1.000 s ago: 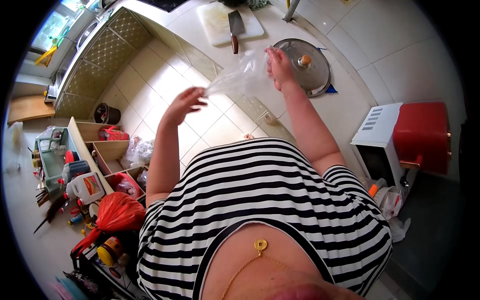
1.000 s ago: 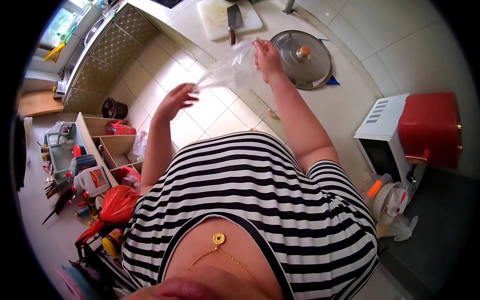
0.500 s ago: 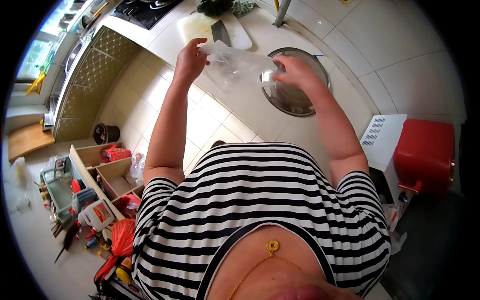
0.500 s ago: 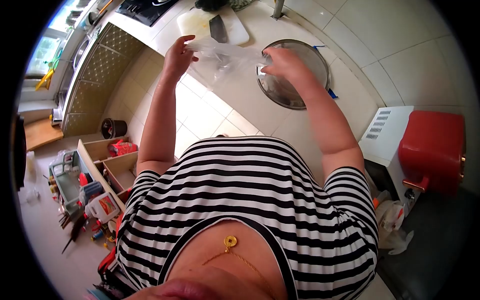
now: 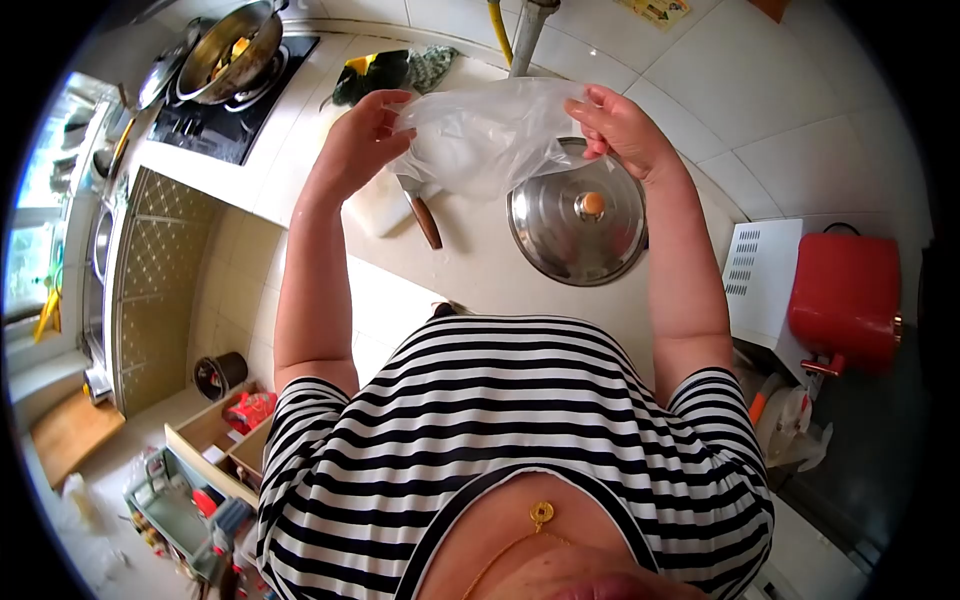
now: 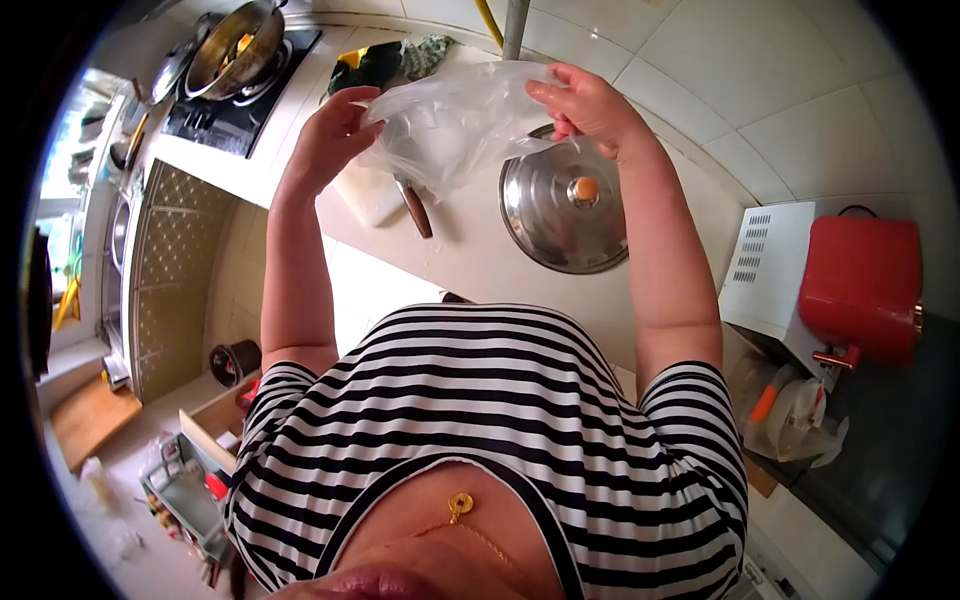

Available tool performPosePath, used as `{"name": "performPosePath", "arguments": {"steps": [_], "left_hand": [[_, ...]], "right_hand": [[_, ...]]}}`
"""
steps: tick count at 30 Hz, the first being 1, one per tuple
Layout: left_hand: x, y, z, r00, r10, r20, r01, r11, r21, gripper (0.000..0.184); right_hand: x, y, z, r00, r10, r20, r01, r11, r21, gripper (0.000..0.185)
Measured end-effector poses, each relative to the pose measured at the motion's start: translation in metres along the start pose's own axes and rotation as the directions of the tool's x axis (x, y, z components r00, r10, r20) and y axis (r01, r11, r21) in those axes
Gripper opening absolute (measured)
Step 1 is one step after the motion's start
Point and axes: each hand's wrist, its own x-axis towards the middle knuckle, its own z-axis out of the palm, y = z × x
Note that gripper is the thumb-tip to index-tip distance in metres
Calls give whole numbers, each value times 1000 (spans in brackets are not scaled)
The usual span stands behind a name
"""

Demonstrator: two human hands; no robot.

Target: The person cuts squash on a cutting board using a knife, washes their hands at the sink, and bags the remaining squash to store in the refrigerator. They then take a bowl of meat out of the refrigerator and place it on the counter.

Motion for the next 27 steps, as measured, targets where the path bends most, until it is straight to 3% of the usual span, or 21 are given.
{"name": "performPosePath", "arguments": {"steps": [1, 2, 3, 7, 9, 14, 16, 20, 22, 25, 27], "left_hand": [[8, 2, -6, 1000, 5, 13, -5, 1000, -3, 37], [15, 3, -11, 1000, -10, -4, 10, 1000, -18, 35], [22, 1, -15, 999, -25, -20, 25, 999, -34, 33], [49, -17, -29, 1000, 8, 16, -6, 997, -74, 24], [55, -18, -35, 999, 28, 34, -25, 996, -87, 22], [56, -9, -46, 999, 31, 8, -30, 997, -75, 20], [57, -11, -47, 970, 235, -65, -234, 972, 11, 22], [57, -14, -47, 983, 184, -15, -183, 983, 19, 21], [60, -23, -44, 996, -11, 88, 22, 992, -125, 23], [70, -40, -33, 993, 73, 96, -48, 969, -241, 26], [80, -54, -28, 993, 47, 111, -21, 973, -228, 27]], "right_hand": [[6, -7, 4, 1000, 3, -14, -3, 1000, 3, 47], [9, -12, 9, 978, -122, -171, 61, 943, -328, 45], [11, -17, 12, 920, -282, -271, 53, 776, -629, 43], [13, -37, 18, 921, -224, -318, -9, 806, -592, 48], [12, -45, 17, 973, -136, -188, 9, 831, -556, 40], [7, -60, 27, 981, -119, -151, 57, 931, -360, 21], [5, -62, 27, 986, -81, -144, 35, 954, -297, 19], [7, -56, 26, 991, -30, -128, 6, 982, -187, 21], [13, -52, 22, 993, -30, -116, 9, 985, -174, 22], [23, -48, 18, 993, 53, -104, -69, 985, -161, 25], [32, -46, 16, 987, 98, -127, -128, 958, -258, 27]]}}
